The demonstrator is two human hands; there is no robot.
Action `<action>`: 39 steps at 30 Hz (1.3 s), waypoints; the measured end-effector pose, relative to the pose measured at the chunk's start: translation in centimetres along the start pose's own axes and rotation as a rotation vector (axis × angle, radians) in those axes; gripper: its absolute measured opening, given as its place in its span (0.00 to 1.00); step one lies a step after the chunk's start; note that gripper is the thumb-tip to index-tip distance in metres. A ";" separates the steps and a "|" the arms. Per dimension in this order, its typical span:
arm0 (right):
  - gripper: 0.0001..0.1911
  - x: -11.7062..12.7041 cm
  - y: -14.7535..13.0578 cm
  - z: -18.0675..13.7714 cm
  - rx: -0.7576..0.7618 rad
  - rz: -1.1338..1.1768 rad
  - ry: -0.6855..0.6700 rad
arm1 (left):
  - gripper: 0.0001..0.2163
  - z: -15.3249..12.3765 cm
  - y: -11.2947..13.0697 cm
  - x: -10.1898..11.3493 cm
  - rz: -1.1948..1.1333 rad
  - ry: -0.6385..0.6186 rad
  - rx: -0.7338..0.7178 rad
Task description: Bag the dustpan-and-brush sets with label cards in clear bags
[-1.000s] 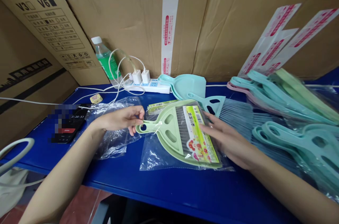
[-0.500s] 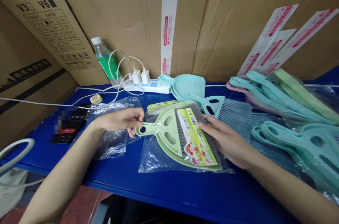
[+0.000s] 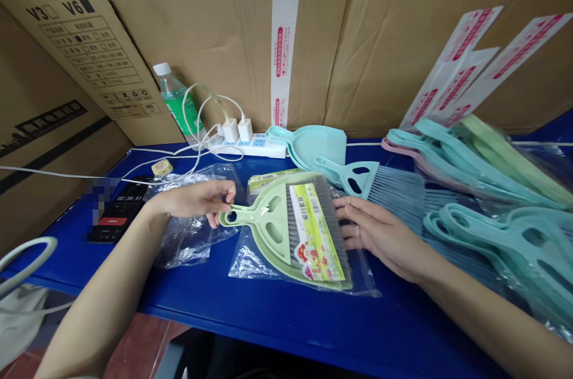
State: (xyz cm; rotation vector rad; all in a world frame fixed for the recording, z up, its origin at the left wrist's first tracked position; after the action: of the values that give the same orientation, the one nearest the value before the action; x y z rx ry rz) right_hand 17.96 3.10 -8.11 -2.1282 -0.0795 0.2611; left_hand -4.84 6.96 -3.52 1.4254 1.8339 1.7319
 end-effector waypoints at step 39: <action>0.19 -2.1 -4.3 -3.3 0.526 -1.110 0.227 | 0.09 0.7 1.7 4.2 0.549 0.349 -0.115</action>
State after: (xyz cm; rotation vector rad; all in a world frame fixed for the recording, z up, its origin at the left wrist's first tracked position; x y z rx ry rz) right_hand 16.88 2.32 -2.48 -1.3203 -0.9097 -0.5567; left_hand -5.58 10.24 -0.44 1.7877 1.5385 2.4377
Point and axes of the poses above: each hand's wrist, its own z-axis towards the middle knuckle, its own x-axis out of the back of the hand, y = z × x, the point moved 10 cm from there along z, towards the middle knuckle, and after that the axes turned 12 degrees about -x, right-handed, at the moved point
